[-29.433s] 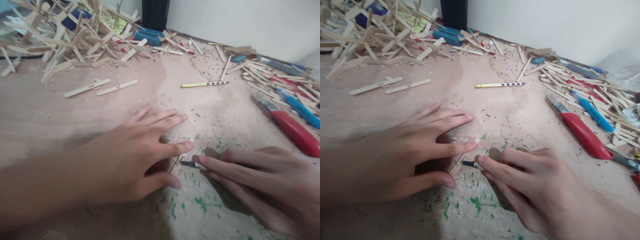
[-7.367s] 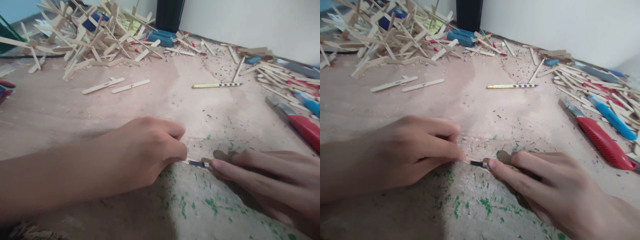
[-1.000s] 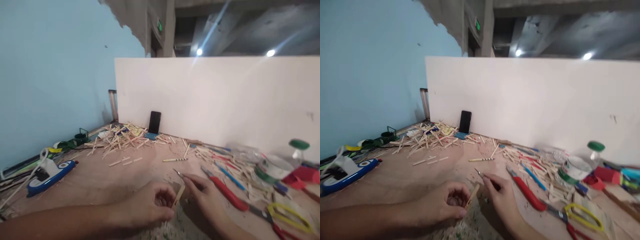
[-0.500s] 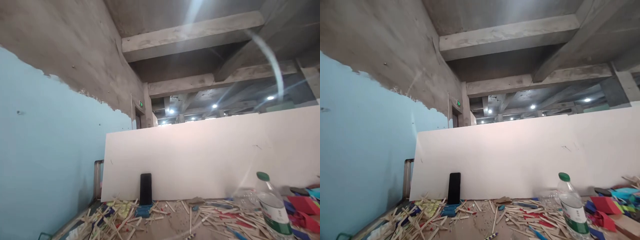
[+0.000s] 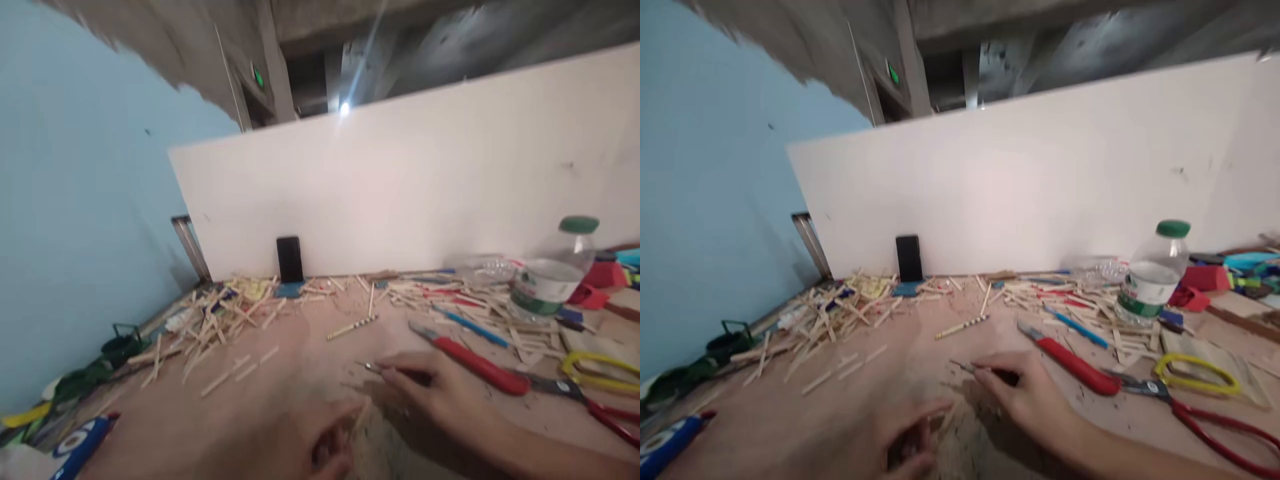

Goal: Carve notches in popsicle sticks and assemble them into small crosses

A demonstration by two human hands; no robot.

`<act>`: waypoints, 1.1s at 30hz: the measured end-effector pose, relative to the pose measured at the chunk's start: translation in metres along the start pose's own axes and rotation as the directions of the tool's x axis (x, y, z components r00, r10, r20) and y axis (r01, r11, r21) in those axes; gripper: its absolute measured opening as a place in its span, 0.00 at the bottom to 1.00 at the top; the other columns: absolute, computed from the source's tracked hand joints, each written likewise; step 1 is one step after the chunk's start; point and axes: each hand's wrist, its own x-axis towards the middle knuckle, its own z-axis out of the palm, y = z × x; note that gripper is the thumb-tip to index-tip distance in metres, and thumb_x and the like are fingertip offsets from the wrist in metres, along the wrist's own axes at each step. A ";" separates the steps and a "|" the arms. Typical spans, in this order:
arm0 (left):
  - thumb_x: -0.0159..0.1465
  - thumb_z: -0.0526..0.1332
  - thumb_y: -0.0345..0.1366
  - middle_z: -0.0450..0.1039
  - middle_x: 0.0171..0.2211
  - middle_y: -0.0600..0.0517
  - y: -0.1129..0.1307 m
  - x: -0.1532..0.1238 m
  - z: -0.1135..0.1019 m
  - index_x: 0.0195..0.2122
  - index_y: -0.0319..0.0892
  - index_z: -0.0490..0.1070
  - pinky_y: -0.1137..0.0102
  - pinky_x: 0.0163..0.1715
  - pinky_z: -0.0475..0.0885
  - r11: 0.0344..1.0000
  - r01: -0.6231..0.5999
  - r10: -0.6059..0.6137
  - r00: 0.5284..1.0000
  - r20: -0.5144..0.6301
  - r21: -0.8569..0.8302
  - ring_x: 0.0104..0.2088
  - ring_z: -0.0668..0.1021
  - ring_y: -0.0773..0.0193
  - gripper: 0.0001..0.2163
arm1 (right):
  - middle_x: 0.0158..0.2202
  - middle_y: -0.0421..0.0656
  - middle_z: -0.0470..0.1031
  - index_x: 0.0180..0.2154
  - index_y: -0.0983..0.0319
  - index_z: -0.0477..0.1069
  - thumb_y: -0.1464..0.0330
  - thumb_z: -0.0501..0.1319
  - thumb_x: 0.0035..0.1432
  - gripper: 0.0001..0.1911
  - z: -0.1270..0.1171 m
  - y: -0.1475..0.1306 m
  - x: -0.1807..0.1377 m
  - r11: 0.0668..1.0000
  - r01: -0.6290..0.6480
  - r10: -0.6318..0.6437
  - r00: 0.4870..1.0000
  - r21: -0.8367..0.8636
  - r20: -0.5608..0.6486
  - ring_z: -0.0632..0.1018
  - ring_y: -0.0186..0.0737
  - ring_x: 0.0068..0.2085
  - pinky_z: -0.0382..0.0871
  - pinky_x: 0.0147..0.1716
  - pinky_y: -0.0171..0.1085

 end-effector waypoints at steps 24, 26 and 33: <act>0.74 0.61 0.47 0.54 0.76 0.53 -0.027 0.014 -0.023 0.70 0.58 0.63 0.40 0.73 0.55 0.839 -0.258 0.206 0.965 0.160 0.479 0.75 0.60 0.48 0.24 | 0.27 0.37 0.83 0.38 0.56 0.85 0.64 0.67 0.68 0.07 -0.012 0.010 0.016 0.943 0.323 -0.305 0.935 -0.076 0.183 0.79 0.31 0.23 0.70 0.20 0.28; 0.74 0.60 0.50 0.56 0.76 0.51 -0.028 0.015 -0.023 0.71 0.54 0.61 0.41 0.73 0.54 0.836 -0.263 0.211 0.964 0.160 0.481 0.75 0.60 0.48 0.26 | 0.26 0.38 0.82 0.43 0.55 0.85 0.66 0.65 0.69 0.07 -0.011 0.009 0.013 0.916 0.394 -0.369 0.903 -0.081 0.222 0.80 0.33 0.24 0.70 0.19 0.29; 0.75 0.58 0.51 0.54 0.77 0.51 -0.028 0.015 -0.022 0.73 0.53 0.59 0.39 0.73 0.53 0.826 -0.287 0.222 0.957 0.188 0.485 0.76 0.59 0.49 0.27 | 0.27 0.41 0.81 0.52 0.56 0.83 0.69 0.61 0.71 0.14 -0.008 0.005 0.006 0.835 0.531 -0.448 0.809 -0.146 0.381 0.82 0.37 0.27 0.76 0.24 0.31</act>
